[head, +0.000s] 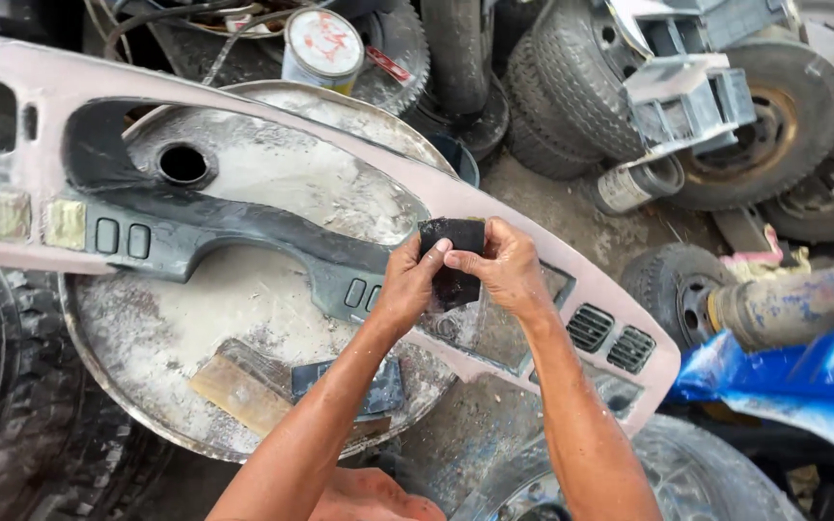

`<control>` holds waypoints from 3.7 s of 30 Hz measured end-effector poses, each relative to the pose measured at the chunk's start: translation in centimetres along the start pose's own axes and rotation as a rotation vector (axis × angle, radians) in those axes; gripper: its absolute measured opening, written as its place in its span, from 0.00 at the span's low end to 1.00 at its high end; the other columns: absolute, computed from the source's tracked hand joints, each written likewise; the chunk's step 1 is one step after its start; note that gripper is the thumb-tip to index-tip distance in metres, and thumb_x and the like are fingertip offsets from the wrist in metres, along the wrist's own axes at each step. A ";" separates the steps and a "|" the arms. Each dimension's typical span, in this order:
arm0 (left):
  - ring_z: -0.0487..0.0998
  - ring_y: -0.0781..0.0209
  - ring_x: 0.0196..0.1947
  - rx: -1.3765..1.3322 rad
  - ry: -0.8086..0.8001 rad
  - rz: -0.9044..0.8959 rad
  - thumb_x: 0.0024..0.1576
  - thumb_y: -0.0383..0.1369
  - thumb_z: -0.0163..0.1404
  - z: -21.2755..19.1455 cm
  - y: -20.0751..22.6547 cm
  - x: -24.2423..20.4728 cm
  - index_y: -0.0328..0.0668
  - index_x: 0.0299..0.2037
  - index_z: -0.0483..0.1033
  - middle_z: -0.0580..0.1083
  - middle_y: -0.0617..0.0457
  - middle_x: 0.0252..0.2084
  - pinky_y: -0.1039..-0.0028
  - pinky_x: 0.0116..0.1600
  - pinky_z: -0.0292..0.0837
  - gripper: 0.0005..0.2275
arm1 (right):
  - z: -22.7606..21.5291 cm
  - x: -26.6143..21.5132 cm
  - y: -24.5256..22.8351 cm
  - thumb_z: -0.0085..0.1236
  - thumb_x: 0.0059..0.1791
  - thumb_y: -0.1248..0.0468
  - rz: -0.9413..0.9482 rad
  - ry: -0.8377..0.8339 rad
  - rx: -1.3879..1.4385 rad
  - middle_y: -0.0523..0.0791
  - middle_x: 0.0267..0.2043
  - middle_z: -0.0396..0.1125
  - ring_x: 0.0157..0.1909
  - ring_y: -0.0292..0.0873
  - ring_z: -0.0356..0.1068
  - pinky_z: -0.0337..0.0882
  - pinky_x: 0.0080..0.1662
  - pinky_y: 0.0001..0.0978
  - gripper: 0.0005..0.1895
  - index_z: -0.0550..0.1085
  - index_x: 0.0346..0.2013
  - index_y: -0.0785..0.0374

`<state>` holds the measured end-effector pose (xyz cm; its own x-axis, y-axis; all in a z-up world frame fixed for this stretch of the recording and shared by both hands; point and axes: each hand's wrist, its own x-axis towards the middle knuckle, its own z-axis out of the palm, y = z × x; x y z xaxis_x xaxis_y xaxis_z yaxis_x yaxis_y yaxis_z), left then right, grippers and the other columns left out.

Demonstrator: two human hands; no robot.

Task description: Sanding a plastic vehicle dashboard component with sandpaper and water.

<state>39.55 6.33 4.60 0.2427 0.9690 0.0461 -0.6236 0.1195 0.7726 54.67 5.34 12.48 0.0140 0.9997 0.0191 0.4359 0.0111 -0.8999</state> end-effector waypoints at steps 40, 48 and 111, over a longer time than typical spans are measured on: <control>0.74 0.59 0.41 1.790 0.484 0.550 0.61 0.39 0.49 -6.4 -2.8 -2.0 0.47 0.31 0.83 0.76 0.57 0.31 0.63 0.73 0.56 0.12 | -16.0 5.2 0.4 0.72 0.40 0.59 0.004 -0.340 -0.664 0.38 0.25 0.72 0.24 0.31 0.70 0.71 0.28 0.26 0.13 0.79 0.33 0.60; 0.74 0.59 0.39 1.760 0.491 0.526 0.60 0.39 0.48 -6.7 -2.8 -2.2 0.46 0.31 0.83 0.75 0.57 0.29 0.64 0.73 0.56 0.12 | -12.7 8.9 1.4 0.77 0.41 0.60 -0.282 -0.309 -0.655 0.42 0.26 0.71 0.28 0.32 0.67 0.69 0.31 0.25 0.15 0.78 0.30 0.66; 0.77 0.56 0.38 1.605 0.596 0.615 0.58 0.33 0.53 -6.2 -2.8 -1.9 0.43 0.29 0.82 0.76 0.53 0.29 0.64 0.70 0.62 0.08 | -11.9 1.1 3.6 0.70 0.47 0.62 -0.920 -0.094 -0.926 0.51 0.72 0.59 0.76 0.55 0.52 0.49 0.74 0.53 0.32 0.70 0.64 0.61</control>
<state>36.21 5.47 -1.55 -0.2125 0.7719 0.5992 0.8161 -0.1970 0.5433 67.00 6.19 14.42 -0.6648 0.6316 0.3989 0.7058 0.7060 0.0584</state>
